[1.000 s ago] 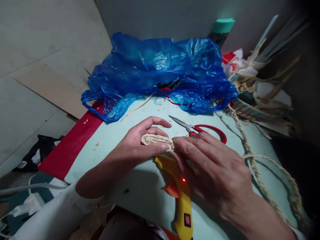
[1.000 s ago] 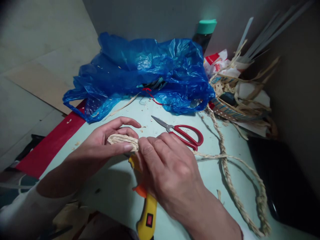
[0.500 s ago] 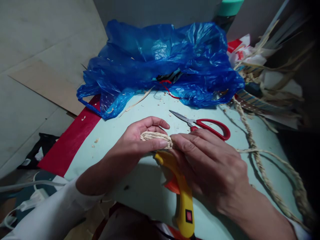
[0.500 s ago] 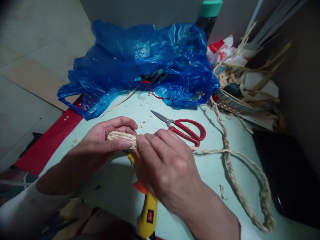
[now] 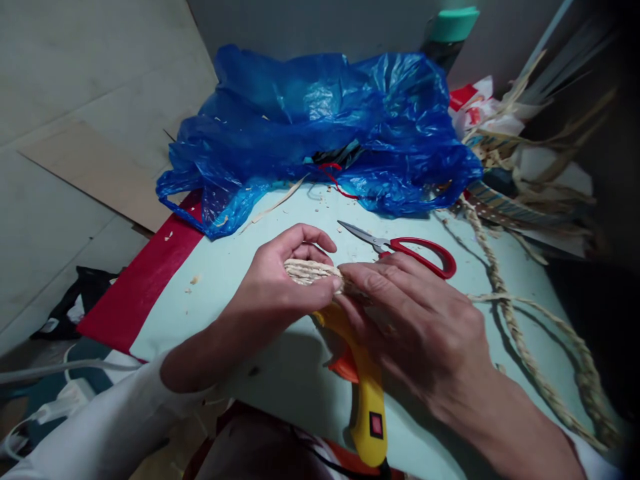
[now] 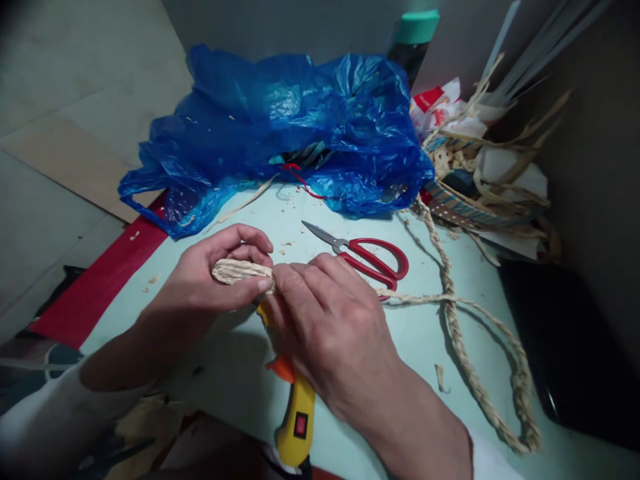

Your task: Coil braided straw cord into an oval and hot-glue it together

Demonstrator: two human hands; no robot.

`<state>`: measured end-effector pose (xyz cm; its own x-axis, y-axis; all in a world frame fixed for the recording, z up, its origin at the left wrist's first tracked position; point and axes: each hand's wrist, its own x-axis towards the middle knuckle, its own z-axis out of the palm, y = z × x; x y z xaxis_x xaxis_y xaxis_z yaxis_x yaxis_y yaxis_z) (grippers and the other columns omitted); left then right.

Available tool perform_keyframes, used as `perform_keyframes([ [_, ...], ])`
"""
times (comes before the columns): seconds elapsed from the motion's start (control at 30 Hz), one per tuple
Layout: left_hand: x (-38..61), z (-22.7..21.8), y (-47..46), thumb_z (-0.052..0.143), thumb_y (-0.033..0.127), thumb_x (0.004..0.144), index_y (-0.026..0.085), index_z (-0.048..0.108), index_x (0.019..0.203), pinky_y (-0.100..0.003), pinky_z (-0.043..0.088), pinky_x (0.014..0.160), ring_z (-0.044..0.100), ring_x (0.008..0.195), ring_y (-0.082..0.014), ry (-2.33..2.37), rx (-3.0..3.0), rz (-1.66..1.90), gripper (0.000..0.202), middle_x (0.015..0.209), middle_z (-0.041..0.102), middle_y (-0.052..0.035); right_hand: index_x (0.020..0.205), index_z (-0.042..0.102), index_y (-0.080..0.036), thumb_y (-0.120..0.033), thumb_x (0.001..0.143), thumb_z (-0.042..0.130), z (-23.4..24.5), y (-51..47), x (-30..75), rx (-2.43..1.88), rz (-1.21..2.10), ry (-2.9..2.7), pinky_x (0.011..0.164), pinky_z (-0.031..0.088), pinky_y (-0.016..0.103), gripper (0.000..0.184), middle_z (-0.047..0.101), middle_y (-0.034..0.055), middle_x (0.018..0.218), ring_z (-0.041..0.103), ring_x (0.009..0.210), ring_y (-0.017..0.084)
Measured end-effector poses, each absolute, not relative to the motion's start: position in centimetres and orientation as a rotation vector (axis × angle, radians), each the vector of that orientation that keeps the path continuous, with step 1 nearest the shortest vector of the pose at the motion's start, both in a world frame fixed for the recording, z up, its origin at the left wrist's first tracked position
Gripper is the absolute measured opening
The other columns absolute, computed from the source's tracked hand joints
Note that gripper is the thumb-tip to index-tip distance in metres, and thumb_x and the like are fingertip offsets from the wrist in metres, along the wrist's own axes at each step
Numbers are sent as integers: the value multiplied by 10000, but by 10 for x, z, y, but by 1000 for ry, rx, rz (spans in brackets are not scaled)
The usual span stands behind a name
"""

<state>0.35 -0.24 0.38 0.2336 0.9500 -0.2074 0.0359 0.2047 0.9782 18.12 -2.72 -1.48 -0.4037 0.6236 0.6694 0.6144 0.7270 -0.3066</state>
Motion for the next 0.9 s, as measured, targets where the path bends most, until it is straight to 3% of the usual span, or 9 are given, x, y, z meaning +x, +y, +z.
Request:
perform_keyframes([
  [0.3, 7, 6, -4, 762, 93, 661, 196, 581, 832, -178, 401, 537, 488, 606, -73, 1178, 1119, 808, 270, 736, 571, 51, 914, 715, -158, -103, 940, 600, -20, -32, 176, -1092, -104, -2172, 657, 466, 362, 130, 734, 17, 775, 640, 678, 180],
  [0.5, 2, 2, 0, 735, 103, 710, 198, 579, 898, -189, 401, 560, 491, 625, -81, 1078, 1178, 815, 263, 756, 579, 47, 893, 673, -114, -72, 908, 660, -23, -29, 180, -934, -51, -2110, 639, 512, 345, 46, 732, 72, 771, 617, 668, 181],
  [0.73, -8, 8, -3, 707, 240, 828, 249, 617, 1121, -245, 454, 651, 594, 726, -134, 973, 1136, 776, 306, 889, 608, 8, 1060, 644, -155, -126, 966, 632, -22, -26, 185, -948, -14, -2130, 728, 535, 362, 99, 756, 69, 929, 659, 785, 189],
  [0.9, -12, 3, 2, 644, 475, 887, 206, 648, 1111, -348, 535, 806, 653, 874, -224, 813, 987, 814, 350, 994, 658, -77, 1084, 640, -152, -145, 964, 633, -19, -23, 187, -929, 45, -2156, 681, 533, 360, 120, 744, 74, 902, 625, 752, 194],
])
